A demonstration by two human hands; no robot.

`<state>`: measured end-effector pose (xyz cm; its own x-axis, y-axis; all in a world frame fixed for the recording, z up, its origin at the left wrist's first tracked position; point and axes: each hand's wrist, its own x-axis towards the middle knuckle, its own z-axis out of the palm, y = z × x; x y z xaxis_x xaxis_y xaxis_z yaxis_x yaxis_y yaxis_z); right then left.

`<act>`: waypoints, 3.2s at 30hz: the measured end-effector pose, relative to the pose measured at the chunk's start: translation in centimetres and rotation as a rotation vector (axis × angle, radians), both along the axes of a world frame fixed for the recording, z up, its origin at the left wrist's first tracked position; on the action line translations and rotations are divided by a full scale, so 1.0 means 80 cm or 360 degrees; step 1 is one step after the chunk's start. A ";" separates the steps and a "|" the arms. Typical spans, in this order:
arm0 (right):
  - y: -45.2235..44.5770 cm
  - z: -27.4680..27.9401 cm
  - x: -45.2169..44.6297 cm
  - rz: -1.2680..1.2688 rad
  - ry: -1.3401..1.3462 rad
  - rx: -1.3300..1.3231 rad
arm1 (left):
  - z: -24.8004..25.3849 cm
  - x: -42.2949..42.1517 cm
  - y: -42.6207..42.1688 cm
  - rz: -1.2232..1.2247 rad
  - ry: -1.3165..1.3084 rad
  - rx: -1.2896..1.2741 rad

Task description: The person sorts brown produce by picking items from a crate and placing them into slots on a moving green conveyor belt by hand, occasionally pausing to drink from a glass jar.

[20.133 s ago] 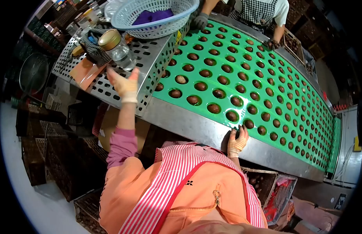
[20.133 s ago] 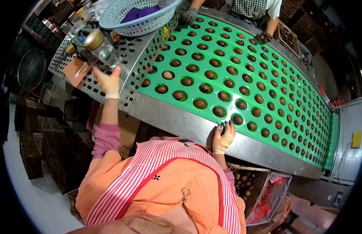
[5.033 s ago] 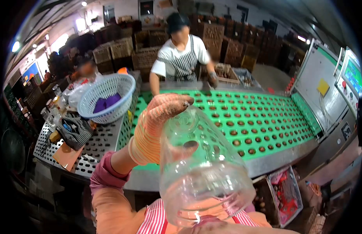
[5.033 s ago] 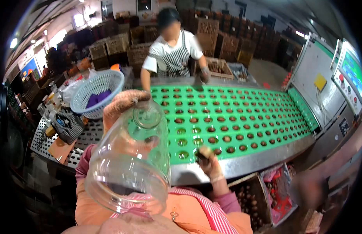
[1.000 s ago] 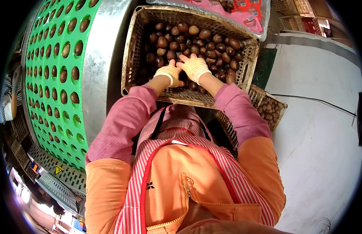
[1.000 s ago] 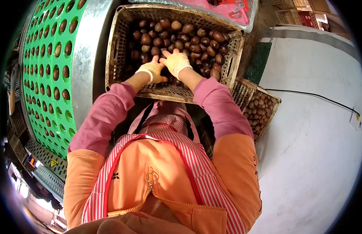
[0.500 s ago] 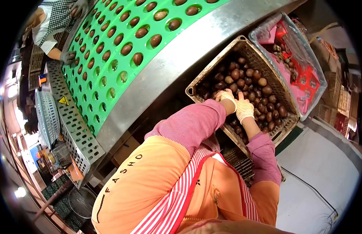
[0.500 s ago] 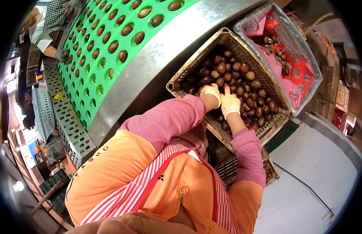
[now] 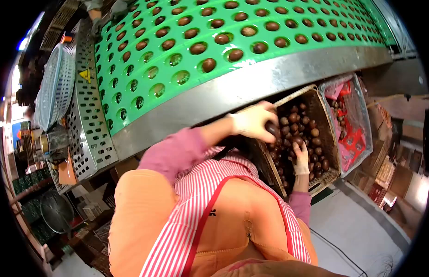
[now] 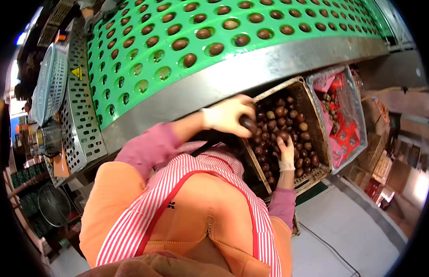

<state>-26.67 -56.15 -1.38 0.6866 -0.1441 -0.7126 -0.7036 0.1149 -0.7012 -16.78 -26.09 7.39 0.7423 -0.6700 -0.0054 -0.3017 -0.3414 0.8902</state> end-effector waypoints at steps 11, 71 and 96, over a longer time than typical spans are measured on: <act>0.376 0.151 0.184 0.1083 -0.0874 0.0293 | -0.033 -0.057 0.402 0.1464 0.0712 -0.0156; 0.038 -0.072 0.060 0.1087 0.0007 -0.1695 | -0.161 0.082 -0.240 -0.0879 -0.0974 0.1506; 0.029 -0.029 0.060 -0.0447 -0.0415 0.0355 | -0.002 -0.049 0.406 0.1889 0.0117 -0.0199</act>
